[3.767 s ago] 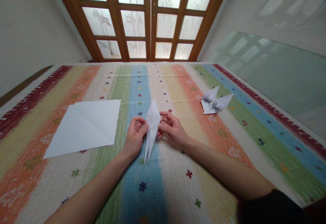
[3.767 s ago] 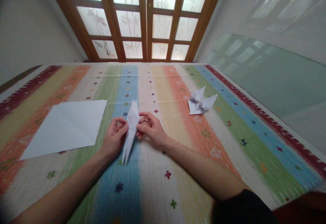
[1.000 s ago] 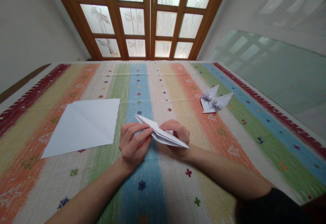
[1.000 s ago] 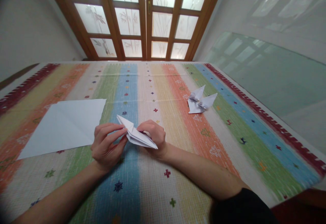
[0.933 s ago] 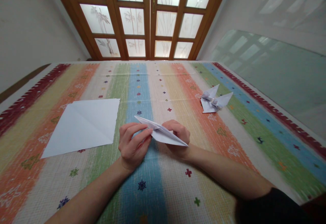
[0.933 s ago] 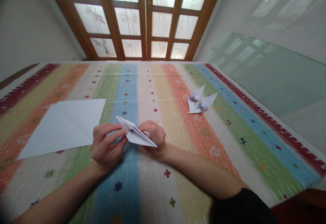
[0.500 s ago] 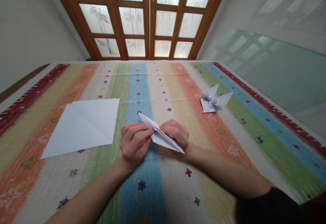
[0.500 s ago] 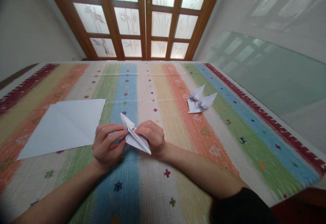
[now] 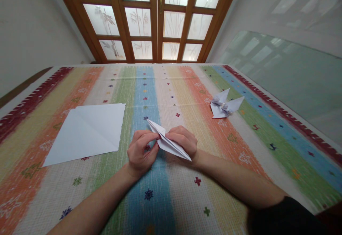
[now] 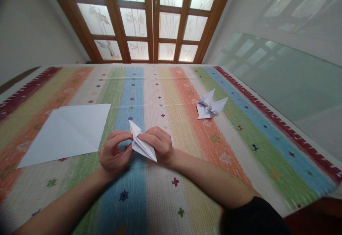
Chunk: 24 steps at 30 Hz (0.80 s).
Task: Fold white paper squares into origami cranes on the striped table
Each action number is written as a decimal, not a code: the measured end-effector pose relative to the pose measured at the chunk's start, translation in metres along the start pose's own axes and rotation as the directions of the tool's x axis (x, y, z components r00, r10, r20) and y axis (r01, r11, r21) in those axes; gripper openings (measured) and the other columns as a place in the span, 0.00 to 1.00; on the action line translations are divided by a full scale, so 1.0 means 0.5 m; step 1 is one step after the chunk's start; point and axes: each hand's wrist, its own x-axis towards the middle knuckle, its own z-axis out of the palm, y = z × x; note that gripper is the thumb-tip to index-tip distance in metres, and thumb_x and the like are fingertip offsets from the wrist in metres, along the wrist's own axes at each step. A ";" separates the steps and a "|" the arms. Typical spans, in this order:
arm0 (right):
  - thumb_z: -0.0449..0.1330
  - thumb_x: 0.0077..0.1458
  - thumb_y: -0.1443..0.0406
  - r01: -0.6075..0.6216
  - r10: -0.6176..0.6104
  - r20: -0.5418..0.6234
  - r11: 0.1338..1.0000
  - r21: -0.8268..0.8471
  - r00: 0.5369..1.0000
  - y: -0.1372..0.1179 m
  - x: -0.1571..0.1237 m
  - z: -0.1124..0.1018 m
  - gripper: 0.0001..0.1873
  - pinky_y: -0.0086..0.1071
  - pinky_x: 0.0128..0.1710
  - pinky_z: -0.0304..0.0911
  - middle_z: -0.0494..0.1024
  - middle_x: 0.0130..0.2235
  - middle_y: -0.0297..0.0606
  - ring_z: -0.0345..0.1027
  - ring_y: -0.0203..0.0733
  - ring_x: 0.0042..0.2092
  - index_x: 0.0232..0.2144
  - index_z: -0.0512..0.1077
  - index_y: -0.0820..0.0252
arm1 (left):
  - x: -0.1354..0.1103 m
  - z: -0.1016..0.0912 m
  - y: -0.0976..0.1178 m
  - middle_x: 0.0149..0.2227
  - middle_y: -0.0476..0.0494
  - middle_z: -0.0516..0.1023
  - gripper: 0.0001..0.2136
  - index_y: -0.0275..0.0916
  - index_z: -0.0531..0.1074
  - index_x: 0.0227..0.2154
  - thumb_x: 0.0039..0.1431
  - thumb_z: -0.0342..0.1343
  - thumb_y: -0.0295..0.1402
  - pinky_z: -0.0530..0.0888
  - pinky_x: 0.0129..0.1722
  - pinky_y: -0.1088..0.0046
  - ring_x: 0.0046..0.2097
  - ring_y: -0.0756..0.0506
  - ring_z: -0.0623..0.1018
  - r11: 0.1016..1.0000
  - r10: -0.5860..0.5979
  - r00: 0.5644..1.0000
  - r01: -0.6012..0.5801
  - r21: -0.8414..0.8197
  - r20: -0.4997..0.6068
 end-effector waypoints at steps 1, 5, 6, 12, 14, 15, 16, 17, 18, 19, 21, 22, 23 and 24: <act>0.58 0.62 0.65 0.005 -0.005 0.002 1.000 -0.002 1.000 0.000 0.000 0.000 0.15 0.33 0.30 0.72 0.77 0.32 0.39 0.73 0.40 0.33 0.51 0.70 0.55 | 0.001 0.000 0.000 0.34 0.47 0.80 0.15 0.42 0.71 0.43 0.55 0.60 0.21 0.76 0.37 0.70 0.37 0.47 0.78 1.000 0.015 1.000 -0.016 0.017 0.015; 0.57 0.62 0.65 0.060 -0.060 -0.004 0.998 -0.027 0.998 0.001 0.002 0.001 0.15 0.32 0.29 0.72 0.76 0.31 0.39 0.72 0.40 0.32 0.51 0.71 0.58 | 0.007 0.000 0.002 0.33 0.47 0.79 0.14 0.41 0.71 0.43 0.55 0.60 0.21 0.75 0.35 0.70 0.36 0.47 0.77 0.998 0.050 0.999 -0.050 0.040 0.007; 0.57 0.62 0.66 0.073 -0.073 -0.005 0.997 -0.032 0.997 0.002 0.002 0.001 0.14 0.32 0.29 0.71 0.76 0.31 0.39 0.72 0.40 0.32 0.51 0.71 0.59 | 0.008 0.000 0.003 0.33 0.47 0.79 0.14 0.41 0.70 0.43 0.55 0.60 0.21 0.75 0.34 0.70 0.35 0.47 0.77 0.998 0.050 0.999 -0.050 0.039 0.000; 0.58 0.62 0.67 0.076 -0.076 0.005 0.996 -0.039 0.997 0.002 0.002 -0.001 0.12 0.31 0.31 0.72 0.74 0.30 0.38 0.72 0.39 0.33 0.48 0.72 0.60 | 0.007 0.001 0.000 0.32 0.47 0.78 0.12 0.40 0.71 0.41 0.55 0.60 0.21 0.74 0.35 0.70 0.36 0.47 0.76 0.998 0.039 0.999 -0.040 0.050 0.017; 0.58 0.61 0.67 0.070 -0.070 0.003 0.997 -0.038 0.998 0.002 0.000 0.000 0.12 0.31 0.31 0.72 0.75 0.30 0.38 0.72 0.39 0.33 0.48 0.72 0.59 | 0.009 0.001 -0.001 0.31 0.47 0.77 0.11 0.40 0.71 0.40 0.54 0.60 0.22 0.73 0.35 0.70 0.35 0.47 0.75 0.998 0.031 0.999 -0.032 0.052 0.016; 0.59 0.61 0.67 0.067 -0.067 -0.002 0.997 -0.038 0.998 0.003 -0.001 0.001 0.12 0.31 0.31 0.72 0.75 0.31 0.37 0.72 0.39 0.33 0.48 0.72 0.58 | 0.011 0.001 -0.002 0.31 0.48 0.77 0.10 0.40 0.70 0.38 0.54 0.60 0.22 0.73 0.35 0.70 0.34 0.47 0.75 0.998 0.031 0.999 -0.032 0.056 0.017; 0.59 0.60 0.67 0.064 -0.065 -0.010 0.997 -0.038 0.998 0.003 -0.003 0.002 0.12 0.31 0.31 0.72 0.75 0.30 0.37 0.72 0.39 0.33 0.47 0.72 0.58 | 0.013 0.001 -0.003 0.30 0.48 0.76 0.09 0.40 0.70 0.37 0.54 0.60 0.23 0.73 0.35 0.70 0.34 0.47 0.75 0.997 0.031 0.999 -0.033 0.064 0.020; 0.60 0.59 0.68 0.061 -0.062 -0.020 0.997 -0.038 0.998 0.005 -0.005 0.004 0.12 0.31 0.31 0.72 0.75 0.30 0.37 0.72 0.39 0.33 0.47 0.72 0.58 | 0.014 0.001 -0.003 0.29 0.49 0.75 0.08 0.40 0.70 0.35 0.54 0.60 0.23 0.72 0.35 0.70 0.33 0.48 0.74 0.996 0.032 0.999 -0.033 0.077 0.019; 0.60 0.59 0.69 0.060 -0.061 -0.029 0.997 -0.039 0.998 0.006 -0.007 0.006 0.13 0.31 0.31 0.72 0.75 0.31 0.37 0.72 0.39 0.34 0.46 0.72 0.58 | 0.016 0.001 -0.003 0.29 0.49 0.75 0.07 0.40 0.70 0.34 0.54 0.60 0.24 0.72 0.34 0.70 0.33 0.48 0.74 0.995 0.030 0.999 -0.032 0.094 0.016; 0.60 0.58 0.70 0.062 -0.064 -0.041 0.997 -0.038 0.997 0.007 -0.009 0.007 0.13 0.31 0.32 0.72 0.75 0.31 0.37 0.72 0.39 0.34 0.46 0.72 0.57 | 0.018 0.001 -0.003 0.29 0.49 0.74 0.06 0.40 0.70 0.32 0.55 0.60 0.24 0.72 0.34 0.70 0.33 0.48 0.73 0.993 0.027 1.000 -0.028 0.111 0.013; 0.59 0.58 0.72 0.078 -0.079 -0.059 0.997 -0.027 0.995 0.009 -0.010 0.011 0.13 0.32 0.33 0.72 0.77 0.32 0.37 0.73 0.39 0.35 0.45 0.72 0.57 | 0.020 0.000 -0.002 0.30 0.47 0.75 0.04 0.40 0.70 0.32 0.56 0.59 0.26 0.72 0.33 0.71 0.33 0.48 0.74 0.991 0.022 1.000 -0.022 0.133 0.005; 0.59 0.58 0.73 0.090 -0.091 -0.067 0.996 -0.017 0.994 0.009 -0.009 0.012 0.13 0.32 0.33 0.73 0.77 0.32 0.37 0.74 0.39 0.35 0.45 0.72 0.57 | 0.021 0.000 -0.001 0.31 0.47 0.76 0.03 0.39 0.71 0.32 0.57 0.59 0.27 0.72 0.33 0.70 0.33 0.47 0.74 0.991 0.025 1.000 -0.025 0.131 0.006; 0.59 0.57 0.73 0.104 -0.104 -0.072 0.995 -0.007 0.992 0.009 -0.008 0.013 0.13 0.32 0.34 0.73 0.78 0.32 0.38 0.74 0.39 0.36 0.45 0.71 0.58 | 0.022 -0.001 -0.001 0.31 0.46 0.77 0.01 0.39 0.71 0.32 0.59 0.58 0.28 0.73 0.34 0.70 0.34 0.47 0.75 0.992 0.031 0.999 -0.032 0.120 0.010; 0.58 0.57 0.74 0.115 -0.115 -0.075 0.993 0.002 0.991 0.009 -0.007 0.013 0.13 0.32 0.35 0.73 0.78 0.32 0.38 0.74 0.39 0.36 0.44 0.71 0.58 | 0.023 -0.001 0.000 0.32 0.45 0.78 0.01 0.39 0.71 0.33 0.61 0.57 0.30 0.73 0.35 0.69 0.34 0.47 0.76 0.994 0.038 0.999 -0.040 0.102 0.017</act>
